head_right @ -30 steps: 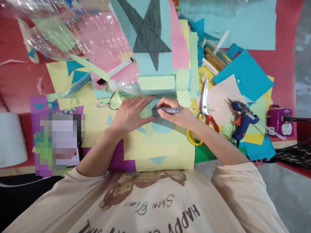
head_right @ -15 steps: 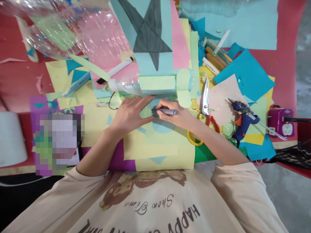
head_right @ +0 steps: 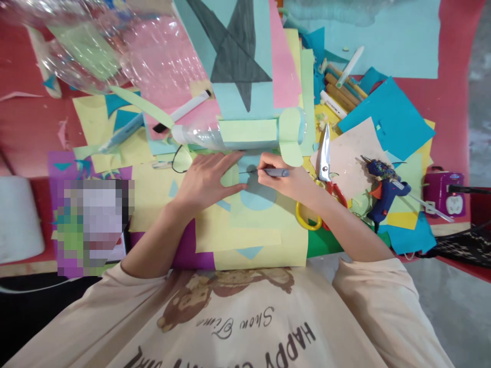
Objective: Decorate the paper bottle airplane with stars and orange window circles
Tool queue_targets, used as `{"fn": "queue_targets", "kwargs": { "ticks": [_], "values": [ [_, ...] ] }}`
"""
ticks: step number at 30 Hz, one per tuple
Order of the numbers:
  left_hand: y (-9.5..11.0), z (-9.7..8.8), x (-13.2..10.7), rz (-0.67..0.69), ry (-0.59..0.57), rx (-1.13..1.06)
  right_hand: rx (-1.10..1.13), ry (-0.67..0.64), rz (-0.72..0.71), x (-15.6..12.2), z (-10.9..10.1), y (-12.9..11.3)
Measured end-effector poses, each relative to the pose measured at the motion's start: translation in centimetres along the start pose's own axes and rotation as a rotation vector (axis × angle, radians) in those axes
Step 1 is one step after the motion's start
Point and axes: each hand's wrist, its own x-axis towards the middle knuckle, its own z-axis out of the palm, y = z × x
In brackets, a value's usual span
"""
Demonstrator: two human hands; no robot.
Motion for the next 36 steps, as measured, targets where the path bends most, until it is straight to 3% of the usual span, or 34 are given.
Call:
{"fn": "queue_targets", "kwargs": {
  "ticks": [10, 14, 24, 36],
  "values": [
    [0.0, 0.1, 0.0, 0.005, -0.008, 0.016, -0.123, 0.137, -0.046, -0.4, -0.9, -1.3],
    [0.0, 0.1, 0.0, 0.001, -0.002, 0.009, -0.159, 0.157, -0.002, -0.5, -1.0, -1.6],
    [-0.1, 0.1, 0.0, -0.001, -0.022, 0.015, -0.220, 0.251, -0.108, -0.2, -1.4, -1.2],
    [-0.1, 0.1, 0.0, 0.000, -0.012, -0.004, -0.257, 0.293, -0.138, -0.2, -1.1, -1.0]
  ]
}}
